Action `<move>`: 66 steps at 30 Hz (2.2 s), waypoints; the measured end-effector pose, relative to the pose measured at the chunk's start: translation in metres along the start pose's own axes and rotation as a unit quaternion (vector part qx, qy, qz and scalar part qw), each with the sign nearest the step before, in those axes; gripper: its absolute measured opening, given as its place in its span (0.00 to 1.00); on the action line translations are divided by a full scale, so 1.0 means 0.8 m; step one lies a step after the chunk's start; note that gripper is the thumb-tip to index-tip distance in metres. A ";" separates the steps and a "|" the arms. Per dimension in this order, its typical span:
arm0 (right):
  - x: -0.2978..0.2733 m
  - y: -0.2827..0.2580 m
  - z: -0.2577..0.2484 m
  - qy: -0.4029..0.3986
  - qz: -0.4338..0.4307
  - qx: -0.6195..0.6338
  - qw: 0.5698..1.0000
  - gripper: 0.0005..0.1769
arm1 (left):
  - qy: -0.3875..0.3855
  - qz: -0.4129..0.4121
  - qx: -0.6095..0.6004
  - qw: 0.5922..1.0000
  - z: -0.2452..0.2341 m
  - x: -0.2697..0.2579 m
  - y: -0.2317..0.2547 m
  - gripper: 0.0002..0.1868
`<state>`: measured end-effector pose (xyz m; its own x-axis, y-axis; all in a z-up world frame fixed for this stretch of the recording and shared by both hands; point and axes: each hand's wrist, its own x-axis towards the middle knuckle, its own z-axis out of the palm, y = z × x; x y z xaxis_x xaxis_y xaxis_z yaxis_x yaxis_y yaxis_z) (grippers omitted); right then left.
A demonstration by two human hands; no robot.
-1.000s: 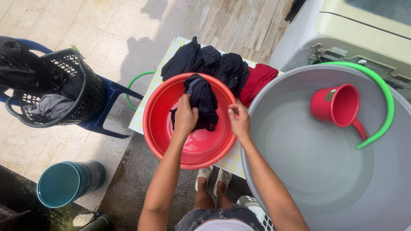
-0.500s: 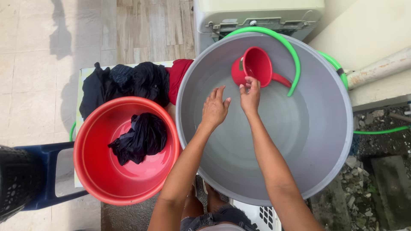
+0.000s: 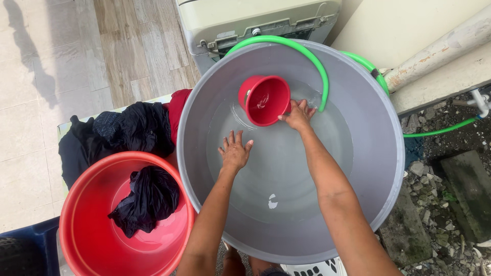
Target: The person scoops water from a large basin into a smaller basin using a dipper, hand-washes clothes by scrubbing them in the soapy water, and wrings out each item before placing it into a basket.
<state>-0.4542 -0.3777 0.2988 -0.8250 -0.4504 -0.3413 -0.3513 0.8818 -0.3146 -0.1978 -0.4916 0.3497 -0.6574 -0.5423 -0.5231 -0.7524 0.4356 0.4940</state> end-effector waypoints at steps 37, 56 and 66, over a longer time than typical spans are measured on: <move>-0.491 -0.278 -0.026 -0.189 -0.093 0.445 0.870 0.05 | 0.310 -0.065 -0.206 0.926 -0.038 -0.092 -0.402 0.24; -0.539 -0.326 0.091 -0.036 -0.281 -0.021 0.959 0.16 | 0.339 -0.175 -0.228 0.896 -0.169 -0.249 -0.368 0.19; -0.523 -0.340 0.077 0.030 -0.313 -0.020 0.949 0.13 | 0.447 0.198 -0.114 0.865 -0.145 -0.303 -0.330 0.11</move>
<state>0.0138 -0.4376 0.4727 -0.4722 -0.8802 -0.0477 -0.7966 0.4493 -0.4044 0.1644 -0.5584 0.4267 -0.4922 -0.7658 0.4139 -0.3806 0.6169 0.6889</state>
